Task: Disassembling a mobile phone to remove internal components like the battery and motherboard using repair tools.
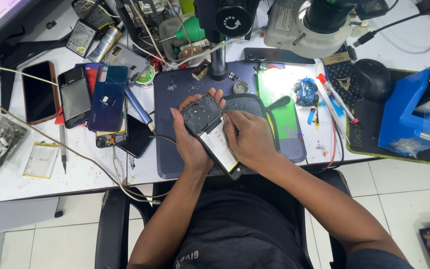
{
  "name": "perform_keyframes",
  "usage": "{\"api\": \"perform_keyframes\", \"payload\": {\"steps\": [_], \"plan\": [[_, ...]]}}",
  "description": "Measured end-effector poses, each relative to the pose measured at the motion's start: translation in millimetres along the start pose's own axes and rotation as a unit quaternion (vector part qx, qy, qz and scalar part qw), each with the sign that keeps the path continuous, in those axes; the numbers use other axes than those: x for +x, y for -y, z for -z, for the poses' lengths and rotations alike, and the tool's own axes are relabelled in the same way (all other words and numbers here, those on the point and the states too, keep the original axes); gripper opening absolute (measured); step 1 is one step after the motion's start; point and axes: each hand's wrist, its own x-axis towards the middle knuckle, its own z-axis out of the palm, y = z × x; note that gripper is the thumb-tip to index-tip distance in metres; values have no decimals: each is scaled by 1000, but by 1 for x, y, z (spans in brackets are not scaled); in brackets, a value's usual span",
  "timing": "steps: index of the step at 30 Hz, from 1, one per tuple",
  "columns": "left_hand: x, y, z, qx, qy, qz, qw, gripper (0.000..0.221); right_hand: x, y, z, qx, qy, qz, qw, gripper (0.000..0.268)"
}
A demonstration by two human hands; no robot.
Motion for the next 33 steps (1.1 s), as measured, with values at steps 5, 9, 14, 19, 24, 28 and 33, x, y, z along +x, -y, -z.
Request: {"api": "perform_keyframes", "payload": {"steps": [5, 9, 14, 19, 24, 28, 33], "plan": [[6, -4, 4, 31, -29, 45, 998, 60, 10, 19, 35, 75, -26, -25, 997, 20], [3, -5, 2, 169, -60, -5, 984, 55, 8, 33, 55, -34, -37, 32, 998, 20], [-2, 1, -10, 141, -86, -52, 985, 47, 7, 54, 62, -37, -34, 50, 997, 17], [-6, 5, -9, 128, -89, -51, 986, 45, 2, 58, 62, -25, -40, 65, 997, 15], [-7, 1, -11, 118, -88, -58, 987, 41, -1, 55, 59, -17, -58, 72, 996, 15], [-6, 3, -13, 112, -95, -73, 986, 38, 0, 59, 59, -12, -58, 72, 996, 14], [-4, 5, -13, 105, -90, -79, 987, 37, 0, 55, 60, 5, -53, 62, 997, 14]]}}
